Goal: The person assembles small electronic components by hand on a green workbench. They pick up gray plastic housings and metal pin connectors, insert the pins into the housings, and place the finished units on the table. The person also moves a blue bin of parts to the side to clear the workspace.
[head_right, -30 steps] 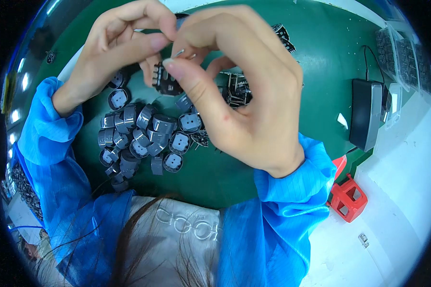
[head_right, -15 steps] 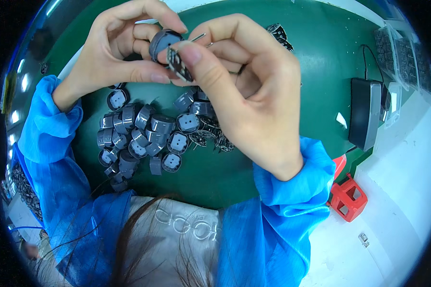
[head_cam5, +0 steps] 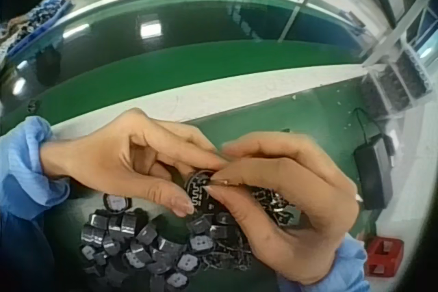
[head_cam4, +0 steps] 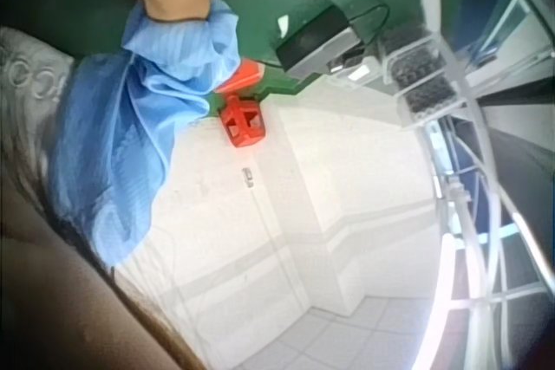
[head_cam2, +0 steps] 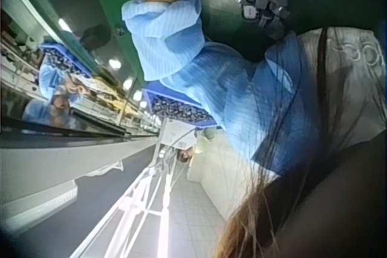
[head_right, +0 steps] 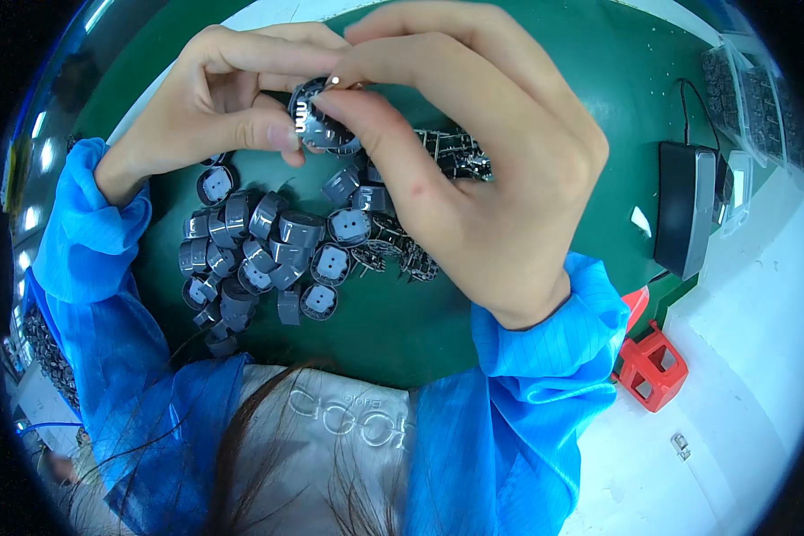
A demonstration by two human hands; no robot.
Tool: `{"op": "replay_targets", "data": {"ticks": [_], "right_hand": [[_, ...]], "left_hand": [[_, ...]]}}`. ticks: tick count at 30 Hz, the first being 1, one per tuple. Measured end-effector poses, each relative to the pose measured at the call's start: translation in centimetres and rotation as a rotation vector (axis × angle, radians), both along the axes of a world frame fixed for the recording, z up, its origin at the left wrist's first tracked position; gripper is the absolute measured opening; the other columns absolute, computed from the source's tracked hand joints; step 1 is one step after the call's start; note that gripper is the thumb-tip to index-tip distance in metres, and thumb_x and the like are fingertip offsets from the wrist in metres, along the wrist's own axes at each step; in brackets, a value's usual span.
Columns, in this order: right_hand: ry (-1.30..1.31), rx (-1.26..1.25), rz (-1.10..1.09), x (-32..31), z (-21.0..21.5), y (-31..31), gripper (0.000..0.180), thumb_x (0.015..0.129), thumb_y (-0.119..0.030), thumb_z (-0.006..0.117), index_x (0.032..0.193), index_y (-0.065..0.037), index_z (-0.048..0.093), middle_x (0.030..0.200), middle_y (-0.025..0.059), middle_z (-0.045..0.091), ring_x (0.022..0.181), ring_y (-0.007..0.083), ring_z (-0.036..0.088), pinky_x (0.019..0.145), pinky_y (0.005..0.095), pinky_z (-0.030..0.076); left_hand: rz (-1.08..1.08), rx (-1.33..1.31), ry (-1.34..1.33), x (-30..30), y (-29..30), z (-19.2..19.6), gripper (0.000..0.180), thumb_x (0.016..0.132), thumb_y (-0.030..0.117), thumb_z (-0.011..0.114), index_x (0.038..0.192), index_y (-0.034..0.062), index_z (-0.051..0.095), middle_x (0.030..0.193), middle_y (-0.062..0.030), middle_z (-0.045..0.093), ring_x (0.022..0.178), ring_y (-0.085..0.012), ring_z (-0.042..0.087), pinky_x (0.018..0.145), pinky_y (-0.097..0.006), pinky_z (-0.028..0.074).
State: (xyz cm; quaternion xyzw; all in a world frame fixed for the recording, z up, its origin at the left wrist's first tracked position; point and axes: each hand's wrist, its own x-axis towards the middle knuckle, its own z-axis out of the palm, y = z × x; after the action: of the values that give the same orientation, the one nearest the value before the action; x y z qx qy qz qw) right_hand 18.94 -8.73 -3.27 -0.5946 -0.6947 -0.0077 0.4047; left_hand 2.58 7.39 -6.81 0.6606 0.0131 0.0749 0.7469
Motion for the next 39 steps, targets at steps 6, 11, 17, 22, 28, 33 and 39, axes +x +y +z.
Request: {"op": "replay_targets", "data": {"ticks": [6, 11, 17, 22, 28, 33, 39], "right_hand": [[0.12, -0.007, -0.064, -0.9, -0.3, -0.2, 0.018, 0.072, 0.012, 0.072, 0.087, 0.005, 0.068, 0.09, 0.013, 0.07, 0.086, 0.02, 0.067, 0.078, 0.0282, 0.052], [0.19, -0.086, -0.054, -1.0, -0.4, -0.7, 0.016, 0.072, 0.014, 0.071, 0.085, 0.006, 0.067, 0.093, 0.0141, 0.069, 0.089, 0.0193, 0.068, 0.079, 0.0283, 0.053], [0.289, -0.174, -0.024, -0.8, 0.0, -0.9, 0.017, 0.074, 0.013, 0.071, 0.088, 0.006, 0.066, 0.098, 0.0141, 0.068, 0.09, 0.0182, 0.067, 0.08, 0.0271, 0.054], [0.212, -0.137, -0.049, -0.9, -0.4, -0.7, 0.018, 0.073, 0.012, 0.072, 0.088, 0.005, 0.067, 0.096, 0.0132, 0.068, 0.086, 0.0171, 0.067, 0.078, 0.0266, 0.054], [0.1, -0.063, -0.022, -0.7, -0.5, -0.5, 0.018, 0.069, 0.011, 0.075, 0.084, 0.002, 0.07, 0.09, 0.0126, 0.07, 0.079, 0.0183, 0.068, 0.069, 0.0264, 0.053], [0.051, -0.024, -0.084, -1.2, -0.8, -0.3, 0.019, 0.066, 0.009, 0.077, 0.082, 0.001, 0.071, 0.085, 0.0112, 0.07, 0.077, 0.019, 0.068, 0.067, 0.0257, 0.053], [0.008, 0.028, -0.096, -1.5, -1.0, -0.3, 0.022, 0.065, 0.008, 0.078, 0.084, 0.0, 0.071, 0.087, 0.0111, 0.07, 0.079, 0.0195, 0.068, 0.067, 0.0263, 0.053]], "left_hand": [[0.04, 0.109, 0.096, -0.5, 0.2, 0.2, 0.046, 0.076, -0.005, 0.076, 0.119, -0.0057, 0.061, 0.11, -0.0131, 0.064, 0.092, -0.0168, 0.066, 0.076, -0.025, 0.057], [0.117, 0.288, 0.064, -0.3, -1.1, 0.7, 0.044, 0.07, -0.005, 0.081, 0.111, -0.0054, 0.064, 0.093, -0.0109, 0.068, 0.083, -0.014, 0.068, 0.076, -0.024, 0.056], [0.192, 0.396, 0.05, -0.5, -1.3, 1.1, 0.041, 0.067, -0.003, 0.083, 0.105, -0.0044, 0.066, 0.094, -0.0093, 0.067, 0.08, -0.0122, 0.068, 0.074, -0.023, 0.056], [0.19, 0.424, 0.03, -0.2, -1.5, 0.9, 0.037, 0.067, -0.003, 0.082, 0.101, -0.0039, 0.067, 0.095, -0.0081, 0.066, 0.078, -0.0116, 0.067, 0.072, -0.022, 0.055], [0.159, 0.427, -0.016, -0.3, -1.5, 0.8, 0.034, 0.069, -0.006, 0.081, 0.1, -0.0048, 0.067, 0.097, -0.0096, 0.065, 0.081, -0.013, 0.068, 0.074, -0.023, 0.057], [0.201, 0.406, 0.013, -0.5, -1.8, 0.3, 0.035, 0.07, -0.007, 0.08, 0.103, -0.0048, 0.067, 0.097, -0.0104, 0.064, 0.083, -0.0142, 0.068, 0.075, -0.024, 0.057], [0.198, 0.288, 0.056, -0.2, -1.9, 0.8, 0.031, 0.078, -0.01, 0.07, 0.108, -0.0056, 0.064, 0.097, -0.0104, 0.065, 0.087, -0.0128, 0.067, 0.08, -0.024, 0.055]]}}
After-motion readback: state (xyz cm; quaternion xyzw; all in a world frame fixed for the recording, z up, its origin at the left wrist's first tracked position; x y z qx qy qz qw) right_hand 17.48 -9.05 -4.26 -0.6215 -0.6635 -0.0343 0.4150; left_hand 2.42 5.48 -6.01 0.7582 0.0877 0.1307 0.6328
